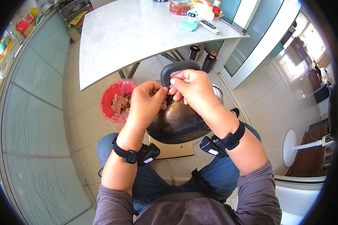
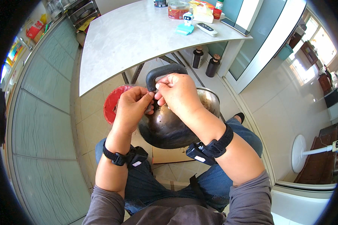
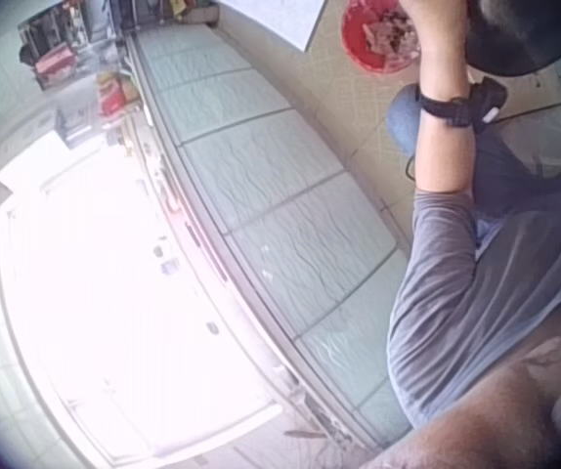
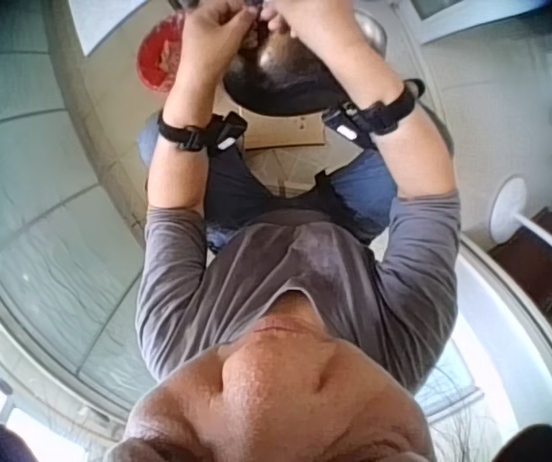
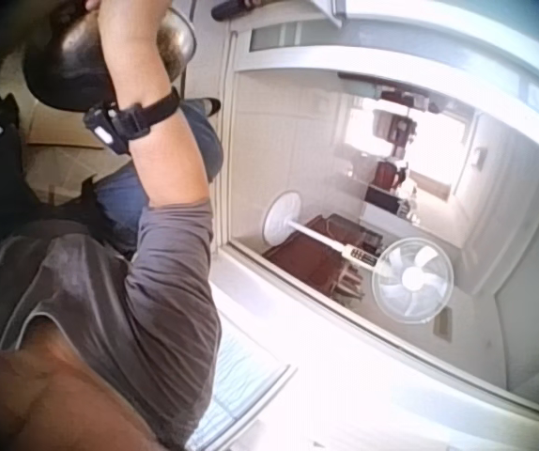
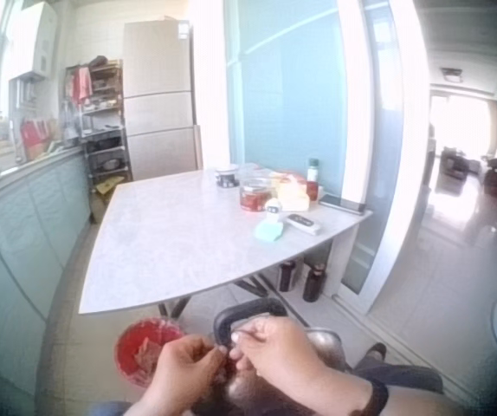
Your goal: The person uses a small tool to scrape and apply adhesive or filler material to the broken handle attachment point on a metal kettle while holding it between their knees.
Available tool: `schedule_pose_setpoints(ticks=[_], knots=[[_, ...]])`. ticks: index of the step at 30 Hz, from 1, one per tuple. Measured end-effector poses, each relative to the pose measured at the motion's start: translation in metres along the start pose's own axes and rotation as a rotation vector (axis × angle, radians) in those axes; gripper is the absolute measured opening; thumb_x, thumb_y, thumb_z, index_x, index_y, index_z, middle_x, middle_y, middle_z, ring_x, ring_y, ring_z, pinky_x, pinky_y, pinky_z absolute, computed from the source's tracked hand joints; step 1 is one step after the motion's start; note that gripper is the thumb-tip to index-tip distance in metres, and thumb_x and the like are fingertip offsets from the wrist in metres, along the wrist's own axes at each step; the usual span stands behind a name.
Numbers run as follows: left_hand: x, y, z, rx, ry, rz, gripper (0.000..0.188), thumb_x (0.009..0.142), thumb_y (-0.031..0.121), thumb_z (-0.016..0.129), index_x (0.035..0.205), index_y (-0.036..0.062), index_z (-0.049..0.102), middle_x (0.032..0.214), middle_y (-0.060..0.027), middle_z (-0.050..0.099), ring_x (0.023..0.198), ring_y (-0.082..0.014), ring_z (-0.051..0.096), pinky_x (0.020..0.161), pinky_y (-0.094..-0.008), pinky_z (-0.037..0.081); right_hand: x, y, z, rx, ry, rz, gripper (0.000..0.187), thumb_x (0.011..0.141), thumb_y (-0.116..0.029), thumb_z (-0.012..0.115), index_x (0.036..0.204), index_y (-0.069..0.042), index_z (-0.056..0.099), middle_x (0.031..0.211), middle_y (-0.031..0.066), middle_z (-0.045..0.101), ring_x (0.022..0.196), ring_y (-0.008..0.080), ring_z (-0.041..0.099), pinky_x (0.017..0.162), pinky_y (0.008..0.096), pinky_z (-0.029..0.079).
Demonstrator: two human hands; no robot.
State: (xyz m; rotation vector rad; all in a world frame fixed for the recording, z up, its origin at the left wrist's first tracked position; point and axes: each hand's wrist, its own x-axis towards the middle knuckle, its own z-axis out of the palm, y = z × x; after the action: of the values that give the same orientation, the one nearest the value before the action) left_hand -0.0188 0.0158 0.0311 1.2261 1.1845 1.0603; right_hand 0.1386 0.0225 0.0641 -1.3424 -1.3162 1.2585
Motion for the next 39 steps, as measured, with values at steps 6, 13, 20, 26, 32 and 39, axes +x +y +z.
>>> schedule_pose_setpoints(ticks=[6, 13, 20, 26, 32, 39], knots=[[0.004, -0.001, -0.002, 0.031, 0.052, 0.002, 0.015, 0.098, 0.012, 0.064, 0.098, -0.0025, 0.065, 0.080, -0.0037, 0.066, 0.065, -0.0095, 0.061, 0.059, -0.0232, 0.051, 0.003, 0.004, 0.000, 0.116, 0.055, -0.020, 0.020, 0.100, -0.011, 0.058, 0.104, 0.007, 0.064, 0.079, 0.0109, 0.070, 0.061, 0.0131, 0.066, 0.053, 0.0261, 0.052], [0.004, -0.001, 0.000, 0.084, 0.077, 0.032, 0.015, 0.098, 0.012, 0.064, 0.098, -0.0031, 0.066, 0.079, -0.0033, 0.066, 0.064, -0.0093, 0.061, 0.059, -0.0231, 0.051, 0.007, 0.008, 0.006, 0.456, -0.007, 0.081, 0.022, 0.100, -0.012, 0.060, 0.111, 0.006, 0.063, 0.090, 0.0108, 0.071, 0.070, 0.0133, 0.066, 0.060, 0.0248, 0.052], [0.001, -0.003, 0.005, 0.079, 0.070, 0.040, 0.015, 0.098, 0.012, 0.064, 0.097, -0.0028, 0.066, 0.078, -0.0033, 0.066, 0.064, -0.0089, 0.061, 0.058, -0.0230, 0.052, 0.009, -0.002, 0.001, 0.359, -0.013, 0.136, 0.019, 0.097, -0.012, 0.065, 0.107, 0.004, 0.065, 0.085, 0.0087, 0.070, 0.068, 0.0124, 0.065, 0.057, 0.0237, 0.051], [0.001, -0.004, 0.010, 0.055, 0.094, 0.058, 0.015, 0.098, 0.012, 0.064, 0.095, -0.0029, 0.065, 0.077, -0.0035, 0.066, 0.064, -0.0089, 0.061, 0.055, -0.0242, 0.053, 0.008, 0.001, -0.003, 0.204, -0.003, 0.091, 0.016, 0.098, -0.013, 0.064, 0.099, 0.003, 0.062, 0.080, 0.0084, 0.069, 0.063, 0.0124, 0.065, 0.051, 0.0239, 0.050], [0.004, -0.006, 0.006, 0.092, 0.122, 0.077, 0.014, 0.098, 0.011, 0.064, 0.095, -0.0027, 0.065, 0.077, -0.0032, 0.066, 0.065, -0.0086, 0.062, 0.056, -0.0241, 0.053, 0.002, 0.003, -0.005, 0.237, 0.058, 0.045, 0.018, 0.102, -0.011, 0.055, 0.102, 0.005, 0.061, 0.080, 0.0111, 0.068, 0.061, 0.0140, 0.065, 0.052, 0.0259, 0.053], [0.002, -0.006, 0.009, 0.081, 0.120, 0.081, 0.014, 0.098, 0.010, 0.064, 0.094, -0.0025, 0.065, 0.078, -0.0036, 0.067, 0.065, -0.0084, 0.062, 0.055, -0.0240, 0.053, 0.005, 0.004, 0.000, 0.155, -0.040, 0.029, 0.019, 0.101, -0.010, 0.057, 0.109, 0.006, 0.063, 0.080, 0.0095, 0.068, 0.062, 0.0132, 0.065, 0.052, 0.0256, 0.053]])
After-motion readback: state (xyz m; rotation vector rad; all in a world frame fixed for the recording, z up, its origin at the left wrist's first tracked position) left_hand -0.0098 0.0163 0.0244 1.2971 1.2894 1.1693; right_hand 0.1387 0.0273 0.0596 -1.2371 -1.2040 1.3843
